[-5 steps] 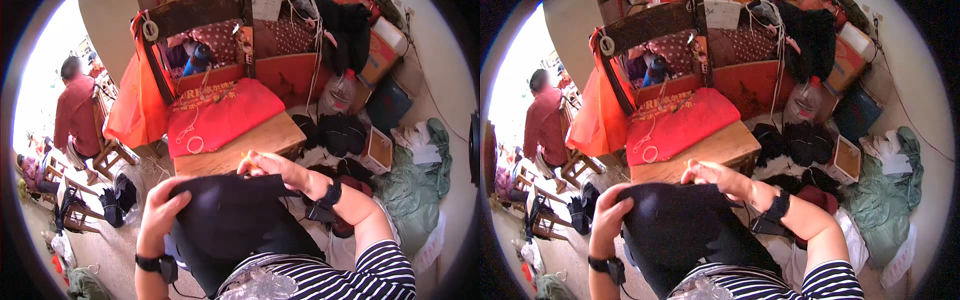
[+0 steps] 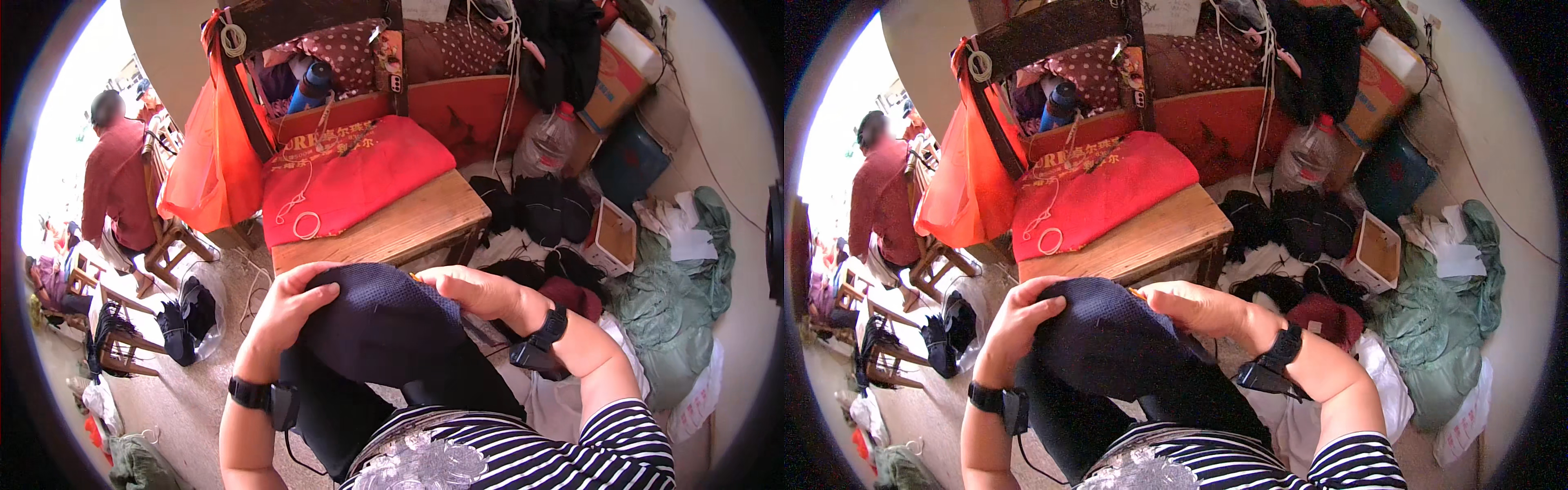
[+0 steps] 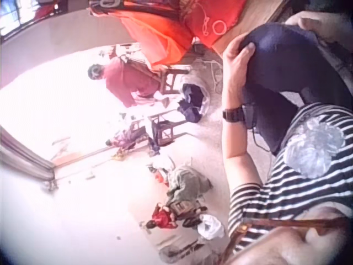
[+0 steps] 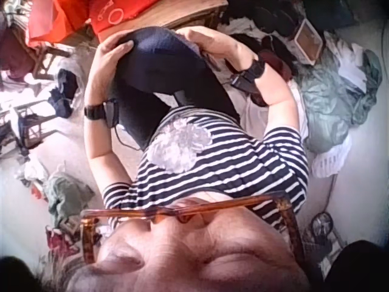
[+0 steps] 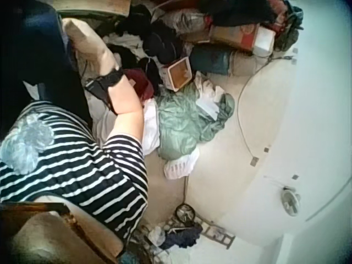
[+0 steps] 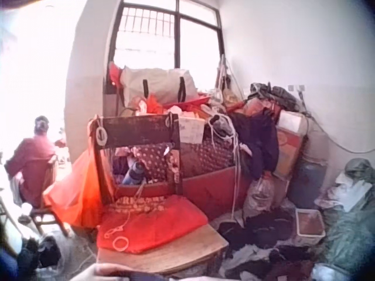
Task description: Hand sewing components of a shoe upper using a needle and thread.
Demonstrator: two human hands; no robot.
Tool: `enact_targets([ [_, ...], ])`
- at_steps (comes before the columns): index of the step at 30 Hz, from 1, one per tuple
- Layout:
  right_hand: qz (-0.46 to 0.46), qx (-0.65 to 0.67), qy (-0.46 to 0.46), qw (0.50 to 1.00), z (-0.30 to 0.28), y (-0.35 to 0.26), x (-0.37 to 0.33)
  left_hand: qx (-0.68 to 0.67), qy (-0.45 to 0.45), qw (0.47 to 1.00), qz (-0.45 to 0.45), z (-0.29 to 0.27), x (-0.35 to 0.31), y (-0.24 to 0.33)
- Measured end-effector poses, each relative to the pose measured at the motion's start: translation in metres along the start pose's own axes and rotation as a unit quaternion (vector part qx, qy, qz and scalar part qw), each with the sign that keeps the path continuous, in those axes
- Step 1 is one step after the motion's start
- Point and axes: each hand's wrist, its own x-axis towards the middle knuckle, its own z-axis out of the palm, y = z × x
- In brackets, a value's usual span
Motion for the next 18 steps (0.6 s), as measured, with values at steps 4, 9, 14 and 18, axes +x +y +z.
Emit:
enact_targets([
  [4, 0.042, 0.033, 0.022, 0.998, 0.003, 0.014, -0.013, -0.006, -0.025, 0.999, -0.032, 0.009, 0.016, -0.008],
  [9, 0.074, 0.079, 0.078, 0.991, -0.001, 0.051, -0.020, -0.070, 0.031, 0.996, -0.049, 0.012, 0.017, -0.020],
  [14, 0.097, 0.142, 0.147, 0.974, 0.004, 0.041, -0.021, -0.138, 0.051, 0.988, -0.053, 0.001, 0.009, -0.032],
  [18, 0.029, 0.178, 0.110, 0.977, -0.008, 0.025, -0.013, -0.161, -0.012, 0.986, -0.040, 0.004, -0.006, -0.023],
])
